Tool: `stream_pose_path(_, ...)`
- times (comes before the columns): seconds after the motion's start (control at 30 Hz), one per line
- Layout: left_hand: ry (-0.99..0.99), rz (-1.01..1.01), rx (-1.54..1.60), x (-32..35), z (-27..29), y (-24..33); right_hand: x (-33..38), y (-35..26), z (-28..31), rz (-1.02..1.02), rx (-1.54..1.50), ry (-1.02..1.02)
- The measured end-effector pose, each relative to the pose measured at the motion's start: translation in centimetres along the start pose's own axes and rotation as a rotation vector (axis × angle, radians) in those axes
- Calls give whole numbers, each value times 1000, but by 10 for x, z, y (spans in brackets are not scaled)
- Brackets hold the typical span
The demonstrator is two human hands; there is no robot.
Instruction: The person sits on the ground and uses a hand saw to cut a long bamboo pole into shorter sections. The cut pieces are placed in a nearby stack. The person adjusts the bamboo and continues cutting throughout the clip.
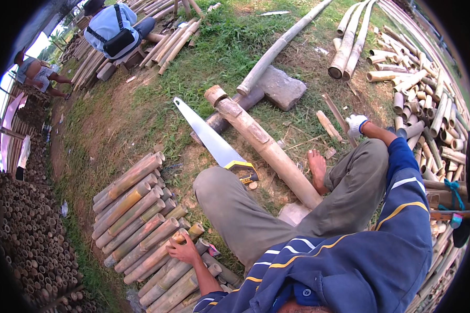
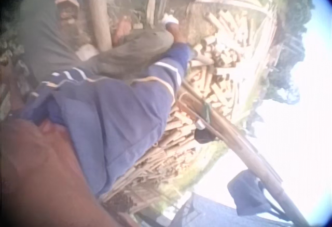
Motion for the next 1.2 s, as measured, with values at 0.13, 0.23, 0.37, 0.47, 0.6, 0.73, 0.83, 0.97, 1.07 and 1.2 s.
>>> stream_pose_path(0.13, -39, 25, -36, 4, 8, 8, -4, -13, -32, 85, -7, -66)
stream_pose_path(0.23, -64, 38, -43, 6, 9, 10, 3, -20, -39, 121, -34, -106)
stream_pose_path(0.37, -51, -2, -66, 2, -1, 10, 8, -11, -53, 113, -88, -137)
stream_pose_path(0.47, -55, 36, -85, 4, -2, 5, 0, -23, -48, 120, -83, -206)
stream_pose_path(0.6, -58, 46, -106, 0, -6, 5, -5, -36, -46, 146, -176, -188)
stream_pose_path(0.73, 144, -131, -147, -33, -13, 28, -46, -31, -52, 209, -422, -152)
stream_pose_path(0.83, 127, -474, 216, -80, 44, 193, -81, 39, -61, -76, -598, -296)
stream_pose_path(0.97, 8, -1036, 457, -115, 75, 435, -108, 169, -11, -453, -275, 122)
stream_pose_path(1.07, -101, -1500, 628, -85, 74, 598, -117, 231, 5, -745, -384, 548)
stream_pose_path(1.2, -202, -1910, 801, 27, 72, 784, -163, 257, -1, -800, -431, 664)
Point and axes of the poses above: each hand's wrist, its own x-axis away from the middle knuckle, its own z-axis out of the back of the hand, y = z × x, the point moved 9 cm from there along -x, towards the middle knuckle
